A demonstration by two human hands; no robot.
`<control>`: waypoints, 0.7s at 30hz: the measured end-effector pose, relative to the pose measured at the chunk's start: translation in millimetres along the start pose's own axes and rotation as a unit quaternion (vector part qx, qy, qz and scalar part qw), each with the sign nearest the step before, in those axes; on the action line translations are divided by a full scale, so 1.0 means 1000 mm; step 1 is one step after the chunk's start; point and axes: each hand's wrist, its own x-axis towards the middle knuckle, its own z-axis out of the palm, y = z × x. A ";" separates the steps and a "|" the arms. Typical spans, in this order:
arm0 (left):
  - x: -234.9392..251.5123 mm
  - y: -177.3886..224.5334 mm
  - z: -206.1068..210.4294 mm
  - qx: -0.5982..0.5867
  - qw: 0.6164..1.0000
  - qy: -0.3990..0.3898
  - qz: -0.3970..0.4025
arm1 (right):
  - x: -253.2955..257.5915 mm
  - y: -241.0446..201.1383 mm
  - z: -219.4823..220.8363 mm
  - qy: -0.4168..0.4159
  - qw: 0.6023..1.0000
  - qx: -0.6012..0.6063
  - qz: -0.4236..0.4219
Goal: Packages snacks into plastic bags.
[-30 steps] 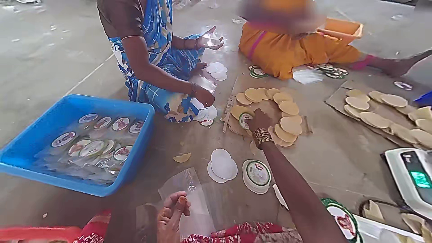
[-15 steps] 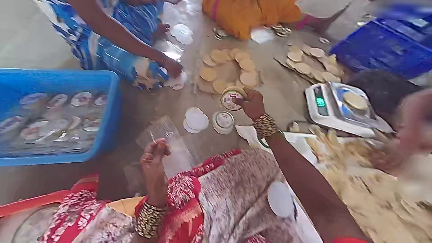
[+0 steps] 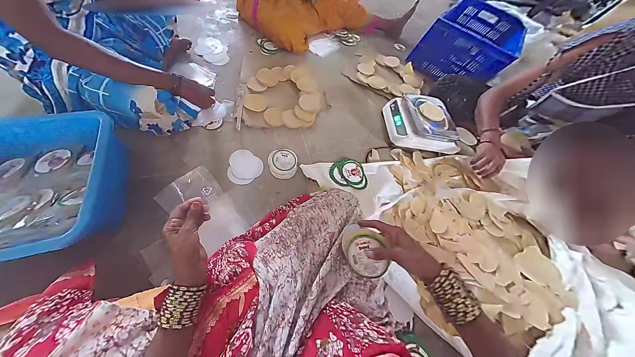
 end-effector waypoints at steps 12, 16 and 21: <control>-0.004 -0.006 -0.009 0.034 0.999 0.011 0.034 | -0.074 0.036 0.066 0.258 0.776 -0.403 -0.411; -0.005 -0.009 -0.009 0.046 0.998 0.000 0.041 | -0.085 0.061 0.071 0.250 0.770 -0.411 -0.419; -0.005 -0.007 -0.009 0.043 0.998 0.010 0.040 | -0.086 0.057 0.071 0.249 0.845 -0.305 -0.361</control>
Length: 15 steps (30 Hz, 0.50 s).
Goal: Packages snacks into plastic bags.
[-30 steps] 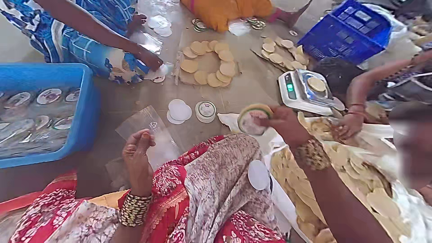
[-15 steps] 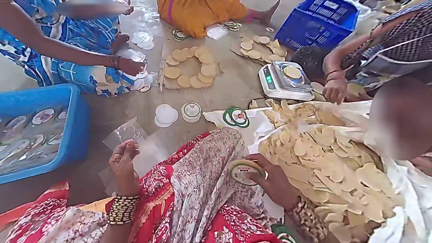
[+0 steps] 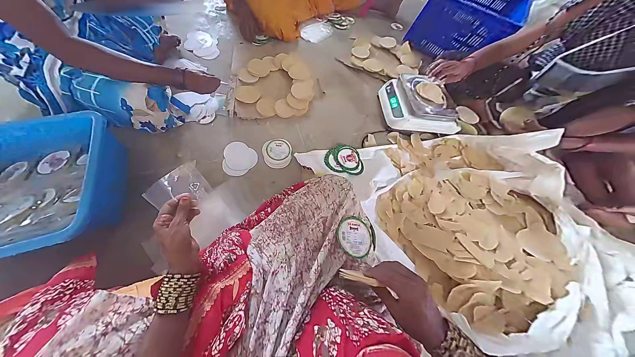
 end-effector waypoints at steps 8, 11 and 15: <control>-0.006 0.005 -0.005 -0.011 0.999 -0.019 -0.040 | 0.020 0.029 -0.068 0.050 0.844 0.338 0.413; -0.004 0.000 -0.006 -0.013 0.998 -0.030 -0.048 | -0.020 0.070 -0.094 -0.122 0.834 0.285 0.457; -0.009 0.000 -0.003 0.015 0.998 -0.033 -0.058 | -0.074 0.099 -0.096 -0.420 0.796 0.079 0.428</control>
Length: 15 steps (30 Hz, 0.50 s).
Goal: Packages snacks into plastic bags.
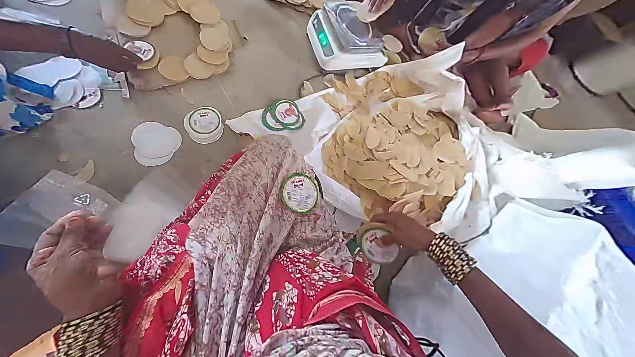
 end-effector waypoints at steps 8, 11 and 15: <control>-0.007 -0.005 0.004 0.068 0.998 -0.009 -0.014 | 0.007 0.010 0.037 0.025 1.000 0.013 0.008; -0.008 -0.008 0.006 0.078 0.997 -0.006 -0.007 | 0.017 -0.006 0.024 0.084 0.985 0.143 -0.042; -0.008 -0.017 0.001 0.071 0.997 0.000 -0.009 | 0.046 -0.041 -0.006 0.160 0.940 0.281 -0.110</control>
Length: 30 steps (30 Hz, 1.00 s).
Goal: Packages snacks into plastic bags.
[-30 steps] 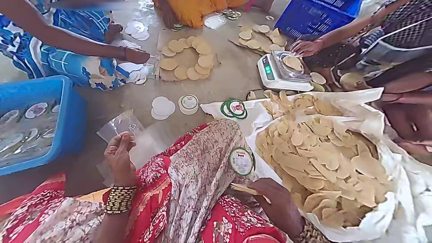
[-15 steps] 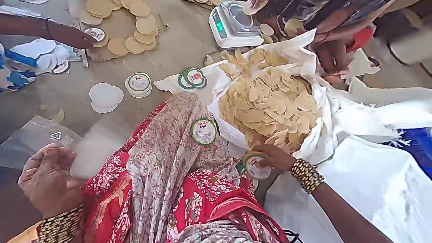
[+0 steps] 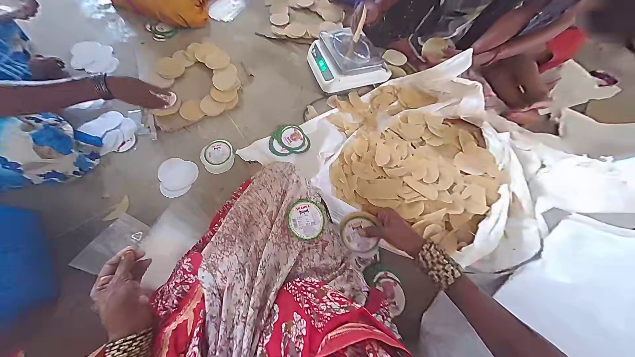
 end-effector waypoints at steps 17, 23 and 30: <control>0.003 -0.009 0.007 0.027 0.998 -0.022 -0.052 | 0.160 -0.148 0.044 -0.080 0.981 0.060 -0.168; 0.000 -0.008 0.013 0.032 0.997 -0.048 -0.050 | 0.153 -0.146 0.072 -0.076 0.980 -0.161 -0.090; -0.002 -0.003 0.011 0.010 0.997 -0.058 -0.050 | 0.123 -0.134 0.068 -0.024 0.995 0.058 -0.074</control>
